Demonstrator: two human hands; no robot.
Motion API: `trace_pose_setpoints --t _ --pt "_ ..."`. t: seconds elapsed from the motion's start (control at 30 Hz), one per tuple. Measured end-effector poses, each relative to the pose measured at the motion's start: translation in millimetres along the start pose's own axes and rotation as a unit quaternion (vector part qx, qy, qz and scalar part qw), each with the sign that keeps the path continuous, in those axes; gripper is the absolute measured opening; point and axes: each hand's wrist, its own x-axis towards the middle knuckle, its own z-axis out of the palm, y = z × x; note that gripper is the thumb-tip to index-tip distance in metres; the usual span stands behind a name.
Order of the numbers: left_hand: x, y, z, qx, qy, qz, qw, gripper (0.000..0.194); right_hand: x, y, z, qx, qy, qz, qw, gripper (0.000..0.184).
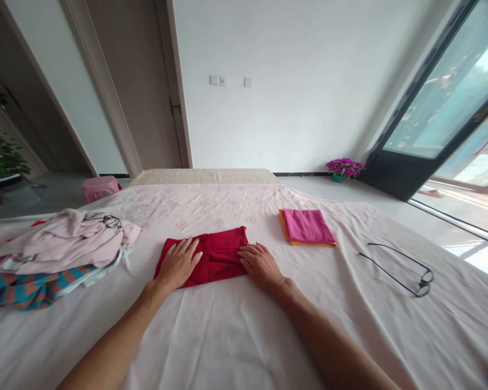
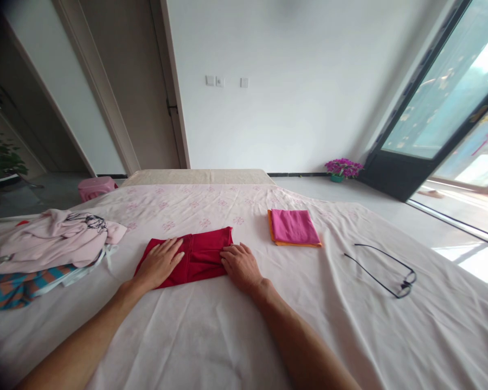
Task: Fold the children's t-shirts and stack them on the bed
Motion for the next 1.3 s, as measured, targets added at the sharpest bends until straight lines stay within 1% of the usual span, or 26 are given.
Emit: trace_pose_setpoints --t 0.07,0.17,0.3,0.37,0.43,0.5,0.57,0.63,0.7,0.77,0.8,0.87,0.93,1.0,1.07,1.2,1.3 --pt "-1 5 6.2 0.036 -0.009 -0.021 0.999 0.055 0 -1 -1 -0.003 -0.004 0.003 1.000 0.031" --pt "-3 8 9.6 0.069 -0.006 -0.039 0.997 0.056 1 -2 -1 -0.004 -0.008 0.003 1.000 0.031" --pt "-5 10 7.9 0.060 0.017 -0.056 0.996 0.055 0 -1 -1 0.002 -0.002 0.002 1.000 0.030" --pt "-5 13 6.3 0.054 0.042 -0.061 0.996 0.053 -1 0 0 0.010 0.004 0.000 1.000 0.029" --pt "-5 18 5.0 0.045 0.064 -0.042 0.996 0.053 -1 1 0 0.021 0.012 -0.006 1.000 0.027" --pt "-6 25 5.0 0.019 0.056 0.005 0.998 0.055 -1 3 0 0.039 0.021 -0.005 0.999 0.026" --pt "-6 31 6.7 -0.006 0.019 0.043 0.999 0.059 0 8 -1 0.062 0.043 0.024 0.997 0.029" --pt "-6 35 9.4 -0.008 -0.013 0.048 0.999 0.061 1 17 -2 0.079 0.074 0.079 0.991 0.032" --pt "-6 37 11.9 0.004 -0.025 0.041 0.999 0.061 1 29 -3 0.091 0.101 0.141 0.981 0.032" --pt "-6 37 13.5 0.014 -0.024 0.041 0.999 0.060 0 41 -4 0.118 0.112 0.188 0.969 0.031" --pt "-6 36 14.0 0.017 -0.023 0.043 0.999 0.059 0 47 -4 0.145 0.107 0.206 0.962 0.030" --pt "-7 35 14.8 0.022 -0.019 0.046 0.999 0.057 0 55 -6 0.221 0.077 0.227 0.945 0.031" --pt "-7 34 15.3 0.027 -0.012 0.049 0.998 0.056 -1 59 -7 0.296 0.038 0.233 0.925 0.032" --pt "-7 34 15.5 0.033 -0.005 0.053 0.998 0.055 -1 59 -8 0.327 0.023 0.230 0.916 0.032" --pt "-7 35 15.1 0.039 0.001 0.057 0.998 0.055 -2 58 -9 0.303 0.030 0.210 0.929 0.030" --pt "-7 37 14.2 0.051 0.006 0.056 0.997 0.054 -2 49 -9 0.179 0.043 0.140 0.973 0.025" --pt "-6 36 15.7 0.049 0.009 0.056 0.997 0.053 -2 40 -10 0.114 0.032 0.107 0.987 0.022"
